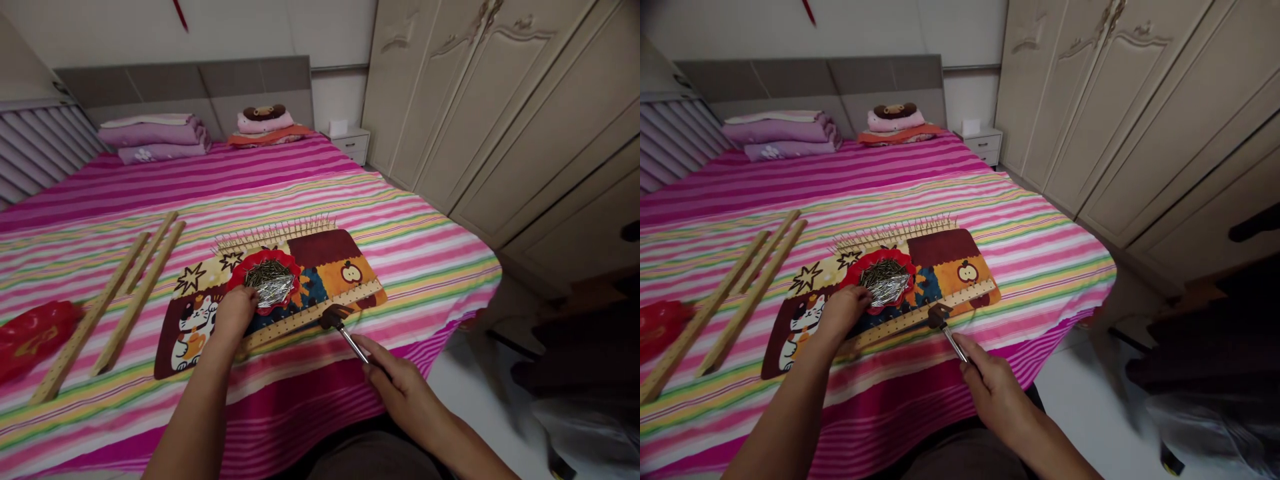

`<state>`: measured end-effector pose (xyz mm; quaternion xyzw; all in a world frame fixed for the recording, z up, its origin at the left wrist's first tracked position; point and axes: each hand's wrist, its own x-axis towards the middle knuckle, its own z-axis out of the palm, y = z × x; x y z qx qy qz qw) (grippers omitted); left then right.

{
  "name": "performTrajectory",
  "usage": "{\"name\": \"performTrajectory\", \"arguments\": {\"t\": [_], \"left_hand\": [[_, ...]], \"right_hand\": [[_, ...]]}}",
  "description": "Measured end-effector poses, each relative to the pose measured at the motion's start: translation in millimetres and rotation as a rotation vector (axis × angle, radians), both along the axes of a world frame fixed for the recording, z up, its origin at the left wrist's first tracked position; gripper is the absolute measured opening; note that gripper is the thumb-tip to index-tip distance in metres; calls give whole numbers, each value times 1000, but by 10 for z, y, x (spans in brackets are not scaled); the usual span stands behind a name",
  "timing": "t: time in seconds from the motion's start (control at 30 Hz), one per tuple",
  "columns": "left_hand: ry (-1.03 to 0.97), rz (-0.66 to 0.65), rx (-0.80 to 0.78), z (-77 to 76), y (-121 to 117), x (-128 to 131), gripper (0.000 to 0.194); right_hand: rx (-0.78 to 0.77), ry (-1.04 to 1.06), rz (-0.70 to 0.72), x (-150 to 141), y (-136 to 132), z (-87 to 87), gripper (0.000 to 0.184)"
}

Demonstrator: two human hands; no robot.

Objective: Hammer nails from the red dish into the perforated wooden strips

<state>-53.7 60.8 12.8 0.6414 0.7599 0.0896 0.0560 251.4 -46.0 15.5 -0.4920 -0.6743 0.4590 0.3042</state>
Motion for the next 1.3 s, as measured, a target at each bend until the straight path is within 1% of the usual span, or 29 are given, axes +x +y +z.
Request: {"name": "performTrajectory", "arguments": {"t": [0.07, 0.13, 0.2, 0.27, 0.43, 0.53, 0.6, 0.63, 0.7, 0.77, 0.9, 1.0, 1.13, 1.2, 1.3], "left_hand": [[-212, 49, 89, -25, -28, -79, 16], [-487, 108, 168, -53, -67, -129, 19], [-754, 166, 219, -61, -115, -136, 24], [-955, 216, 253, -36, -170, -105, 29], [-1274, 329, 258, 113, -312, 13, 44], [-1406, 362, 312, 142, -403, 20, 43], [-1460, 383, 336, 114, -473, -4, 39], [-1478, 399, 319, 92, -511, -18, 37], [-1503, 451, 235, 43, -591, -43, 35], [-1518, 498, 145, 2, -672, -53, 39], [-1497, 495, 77, -61, -801, -29, 44], [-1408, 466, 89, -123, -844, -1, 44], [-1264, 476, 181, -209, -830, 35, 46], [-1241, 488, 181, -242, -812, 52, 49], [-1229, 472, 165, -283, -793, 78, 50]], "right_hand": [[-14, 0, 7, 0, -1, 8, 46], [-30, 3, 15, -5, -5, 21, 47], [-35, 7, 25, -14, -10, 29, 47], [-28, 6, 30, -24, -16, 29, 47], [-22, 15, 39, -43, -25, 15, 49], [-21, 38, 50, -47, -27, 17, 48], [-16, 50, 57, -46, -28, 14, 47], [-12, 49, 58, -45, -30, 8, 47], [-1, 39, 64, -41, -34, -12, 47], [8, 29, 69, -38, -40, -39, 47], [15, 41, 79, -40, -50, -78, 45], [17, 37, 79, -52, -52, -91, 44], [37, 42, 91, -63, -45, -116, 42], [29, 38, 103, -62, -43, -128, 43], [19, 19, 105, -57, -41, -127, 44]]}}
